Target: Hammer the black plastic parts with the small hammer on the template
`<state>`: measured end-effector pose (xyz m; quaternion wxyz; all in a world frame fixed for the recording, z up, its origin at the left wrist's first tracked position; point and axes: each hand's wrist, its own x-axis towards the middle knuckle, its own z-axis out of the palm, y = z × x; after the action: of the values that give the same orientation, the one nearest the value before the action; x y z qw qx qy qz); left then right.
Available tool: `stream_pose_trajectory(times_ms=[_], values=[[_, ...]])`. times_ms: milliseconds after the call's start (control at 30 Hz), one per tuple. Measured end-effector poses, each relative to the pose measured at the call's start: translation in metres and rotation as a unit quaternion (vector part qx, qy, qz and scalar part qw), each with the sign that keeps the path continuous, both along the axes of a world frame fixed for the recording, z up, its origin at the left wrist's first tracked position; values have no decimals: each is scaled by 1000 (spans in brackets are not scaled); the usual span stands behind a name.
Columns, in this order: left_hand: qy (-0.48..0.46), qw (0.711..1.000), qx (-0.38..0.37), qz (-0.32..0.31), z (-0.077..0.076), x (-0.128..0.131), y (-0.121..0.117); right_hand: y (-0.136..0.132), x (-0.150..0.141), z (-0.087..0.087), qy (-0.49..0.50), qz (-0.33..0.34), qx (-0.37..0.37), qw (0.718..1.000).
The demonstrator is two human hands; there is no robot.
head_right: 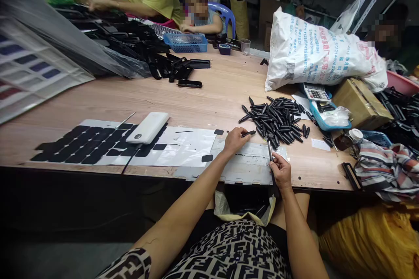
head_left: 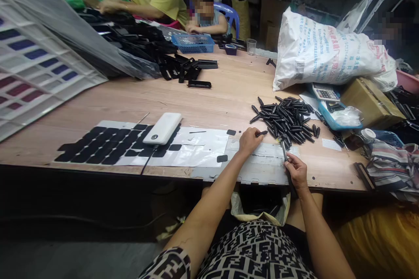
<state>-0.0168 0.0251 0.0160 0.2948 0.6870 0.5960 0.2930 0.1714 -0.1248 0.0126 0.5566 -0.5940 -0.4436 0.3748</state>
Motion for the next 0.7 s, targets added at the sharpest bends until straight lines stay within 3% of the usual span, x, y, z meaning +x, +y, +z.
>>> stream_pose_trajectory(times_ms=[167,333,700], values=[[-61,988,75,-118,-16,-5,-26,-1,-1,4,3,-3,-1,1000],[-45,985,96,-133,-27,-1,-27,-2,-2,5,-30,14,-7,999],[-64,987,84,-122,-30,0,-25,-5,-4,3,-95,20,-11,995]])
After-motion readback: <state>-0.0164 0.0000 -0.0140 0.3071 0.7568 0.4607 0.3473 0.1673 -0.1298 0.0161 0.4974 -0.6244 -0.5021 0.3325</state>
